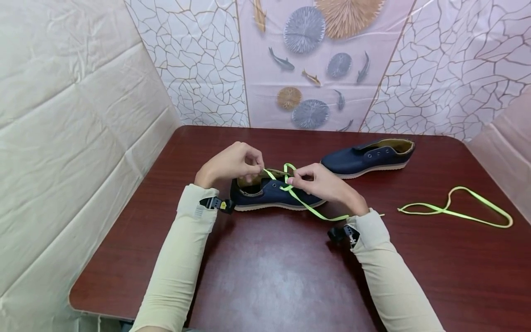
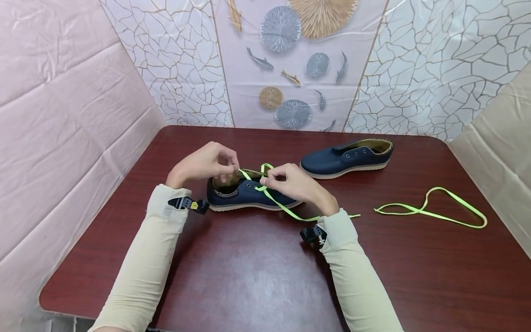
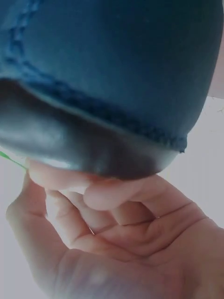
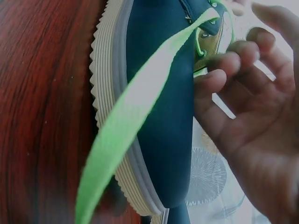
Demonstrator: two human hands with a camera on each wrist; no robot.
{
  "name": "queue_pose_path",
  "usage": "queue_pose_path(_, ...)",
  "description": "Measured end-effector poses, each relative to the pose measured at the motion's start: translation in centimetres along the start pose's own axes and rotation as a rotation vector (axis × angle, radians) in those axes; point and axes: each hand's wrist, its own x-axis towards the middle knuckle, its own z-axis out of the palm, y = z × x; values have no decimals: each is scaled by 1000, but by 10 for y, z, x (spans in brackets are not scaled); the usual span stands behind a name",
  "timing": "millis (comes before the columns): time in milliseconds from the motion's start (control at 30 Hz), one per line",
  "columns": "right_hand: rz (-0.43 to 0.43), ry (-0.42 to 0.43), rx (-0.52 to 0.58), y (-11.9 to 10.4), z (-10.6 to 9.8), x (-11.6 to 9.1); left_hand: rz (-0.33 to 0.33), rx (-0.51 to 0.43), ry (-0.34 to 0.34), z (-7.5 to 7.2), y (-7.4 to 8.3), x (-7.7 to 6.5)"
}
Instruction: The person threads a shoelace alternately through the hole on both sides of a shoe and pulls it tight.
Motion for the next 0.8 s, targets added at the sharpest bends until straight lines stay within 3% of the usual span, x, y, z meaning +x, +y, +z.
queue_pose_path(133, -35, 196, -37, 0, 2, 3, 12, -38, 89, -1, -1, -1)
queue_pose_path(267, -7, 330, -108, 4, 3, 4, -3, -153, 151, -2, -5, -1)
queue_pose_path(433, 166, 297, -179, 7, 3, 2, -26, -281, 240, -5, -10, -1)
queue_pose_path(567, 303, 218, -224, 5, 5, 4, -73, -313, 337, -7, -13, -2)
queue_pose_path(800, 359, 185, -253, -2, 10, 8, -108, -316, 382, -6, -15, -2)
